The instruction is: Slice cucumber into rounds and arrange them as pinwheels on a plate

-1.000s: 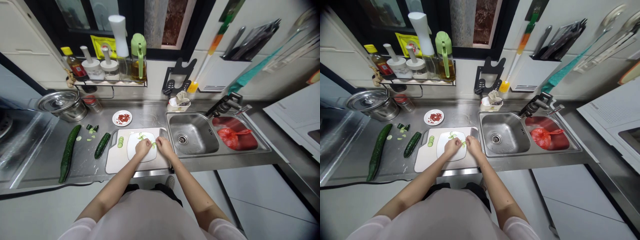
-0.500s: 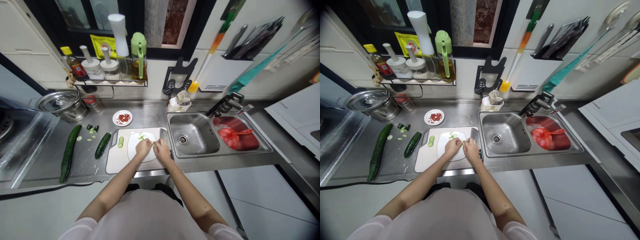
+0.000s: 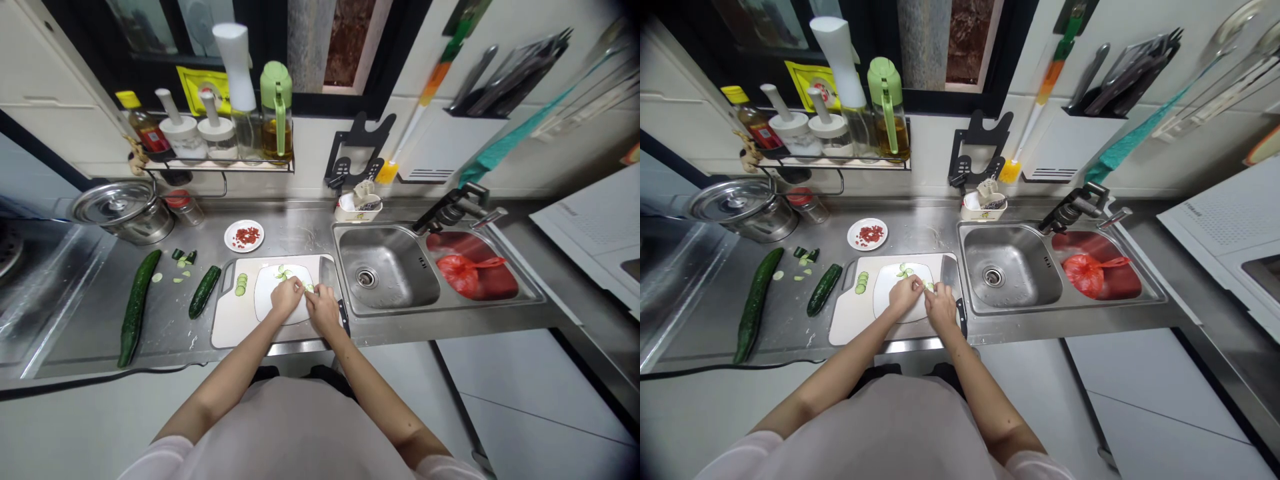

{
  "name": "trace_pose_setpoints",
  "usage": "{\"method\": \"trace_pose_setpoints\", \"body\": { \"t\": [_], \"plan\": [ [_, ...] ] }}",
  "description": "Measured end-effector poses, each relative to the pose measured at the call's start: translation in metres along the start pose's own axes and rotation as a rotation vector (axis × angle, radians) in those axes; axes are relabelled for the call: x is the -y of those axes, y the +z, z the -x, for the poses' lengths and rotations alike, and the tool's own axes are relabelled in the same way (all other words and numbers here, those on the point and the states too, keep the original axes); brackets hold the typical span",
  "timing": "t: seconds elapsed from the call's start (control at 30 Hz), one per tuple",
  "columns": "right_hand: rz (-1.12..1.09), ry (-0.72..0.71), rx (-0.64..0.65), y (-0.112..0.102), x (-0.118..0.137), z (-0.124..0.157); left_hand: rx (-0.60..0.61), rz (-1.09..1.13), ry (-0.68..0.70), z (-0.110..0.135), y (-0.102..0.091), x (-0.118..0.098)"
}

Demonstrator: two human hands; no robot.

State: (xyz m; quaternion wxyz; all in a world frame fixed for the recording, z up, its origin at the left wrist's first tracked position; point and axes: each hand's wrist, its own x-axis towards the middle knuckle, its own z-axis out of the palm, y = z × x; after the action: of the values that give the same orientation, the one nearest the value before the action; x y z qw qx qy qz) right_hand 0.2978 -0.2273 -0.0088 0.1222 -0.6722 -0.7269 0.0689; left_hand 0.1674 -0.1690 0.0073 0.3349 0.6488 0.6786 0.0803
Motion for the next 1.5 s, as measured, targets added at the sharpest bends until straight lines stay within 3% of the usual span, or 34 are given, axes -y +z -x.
{"method": "trace_pose_setpoints", "body": {
  "t": [0.37,0.8,1.07,1.5],
  "plan": [
    [0.010,-0.081,-0.026,0.001,-0.001,-0.002,-0.003,-0.025,0.013,0.001,-0.001,0.000],
    [0.003,-0.052,0.015,0.001,0.005,-0.004,0.010,-0.031,0.005,0.002,-0.006,0.000],
    [-0.001,-0.048,-0.003,-0.002,0.007,-0.002,-0.026,-0.055,0.188,-0.002,-0.003,0.008],
    [0.002,-0.060,0.010,0.001,0.008,-0.003,-0.038,-0.107,0.195,0.000,-0.003,0.011]
  ]
}}
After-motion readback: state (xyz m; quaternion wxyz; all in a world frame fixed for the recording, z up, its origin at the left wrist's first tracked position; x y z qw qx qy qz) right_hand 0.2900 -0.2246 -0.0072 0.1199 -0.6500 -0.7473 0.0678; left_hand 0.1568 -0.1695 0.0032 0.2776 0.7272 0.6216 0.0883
